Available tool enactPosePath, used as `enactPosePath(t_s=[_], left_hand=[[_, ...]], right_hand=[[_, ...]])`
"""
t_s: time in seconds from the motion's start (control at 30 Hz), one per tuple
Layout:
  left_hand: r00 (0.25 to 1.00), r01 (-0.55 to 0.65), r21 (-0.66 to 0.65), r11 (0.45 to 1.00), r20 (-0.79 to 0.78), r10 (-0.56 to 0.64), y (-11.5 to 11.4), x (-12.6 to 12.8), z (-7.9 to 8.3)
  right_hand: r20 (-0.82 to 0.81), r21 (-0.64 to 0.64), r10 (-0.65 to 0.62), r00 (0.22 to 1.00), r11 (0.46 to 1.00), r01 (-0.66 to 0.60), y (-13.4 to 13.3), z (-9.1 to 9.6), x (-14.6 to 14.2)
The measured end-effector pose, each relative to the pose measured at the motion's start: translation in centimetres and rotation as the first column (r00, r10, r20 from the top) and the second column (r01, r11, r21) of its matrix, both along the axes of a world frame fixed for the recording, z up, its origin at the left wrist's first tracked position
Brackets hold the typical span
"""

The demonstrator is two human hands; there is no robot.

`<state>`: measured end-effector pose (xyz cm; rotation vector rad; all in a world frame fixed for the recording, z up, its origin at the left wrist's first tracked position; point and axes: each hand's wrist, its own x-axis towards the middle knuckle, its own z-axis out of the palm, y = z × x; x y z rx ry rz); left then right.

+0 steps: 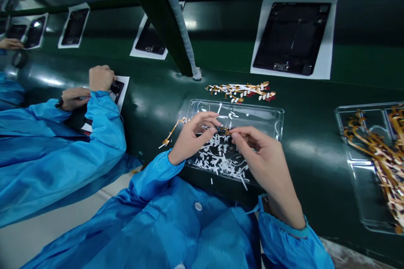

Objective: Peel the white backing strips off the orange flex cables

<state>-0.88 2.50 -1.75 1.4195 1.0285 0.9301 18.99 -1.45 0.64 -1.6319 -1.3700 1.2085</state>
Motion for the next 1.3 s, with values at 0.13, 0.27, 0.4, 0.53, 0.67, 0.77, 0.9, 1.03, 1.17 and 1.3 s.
enactPosePath(t_s=[0.13, 0.27, 0.4, 0.53, 0.67, 0.77, 0.9, 1.03, 1.17, 1.3], left_hand=[[0.999, 0.042, -0.004, 0.999, 0.036, -0.041, 0.3, 0.4, 0.4], [0.997, -0.043, 0.028, 0.999, 0.065, 0.041, 0.9, 0.0, 0.8], [0.984, -0.150, 0.043, 0.988, 0.105, 0.145, 1.6, -0.8, 1.5], [0.981, -0.136, -0.006, 0.991, 0.142, 0.136, 2.1, -1.2, 1.4], [0.934, -0.340, 0.048, 0.939, 0.131, 0.331, 2.1, -1.3, 0.9], [0.929, -0.344, 0.305, 0.888, -0.027, 0.369, 1.2, -0.9, 1.2], [0.938, -0.007, 0.560, 0.828, -0.283, 0.199, -0.4, 0.4, 1.8], [0.922, 0.054, 0.567, 0.822, -0.344, 0.177, -1.0, 1.1, 1.7], [0.880, 0.124, 0.571, 0.812, -0.441, 0.176, -0.8, 1.2, 1.6], [0.855, 0.114, 0.538, 0.835, -0.481, 0.194, -0.3, 0.7, 1.0]], right_hand=[[0.072, 0.062, 0.052, 0.996, 0.996, -0.056, 0.0, 0.0, -0.1], [0.068, 0.039, 0.097, 0.993, 0.994, -0.100, 0.0, 0.3, 0.3], [0.044, 0.041, 0.113, 0.993, 0.992, -0.115, -0.1, 0.4, 0.9], [0.053, 0.061, 0.065, 0.996, 0.996, -0.068, 0.0, 0.2, 1.3], [0.076, 0.089, 0.027, 0.997, 0.995, -0.034, 0.0, -0.1, 1.4], [0.094, 0.158, 0.019, 0.995, 0.987, -0.033, 0.0, -0.3, 1.4], [0.099, 0.242, 0.061, 0.993, 0.967, -0.083, -0.1, -0.3, 1.1], [0.104, 0.234, 0.115, 0.988, 0.963, -0.137, -0.1, -0.1, 0.3], [0.152, 0.188, 0.137, 0.979, 0.968, -0.165, -0.3, 0.1, -0.1], [0.075, 0.175, 0.041, 0.996, 0.983, -0.053, -0.9, 1.2, 1.0]])
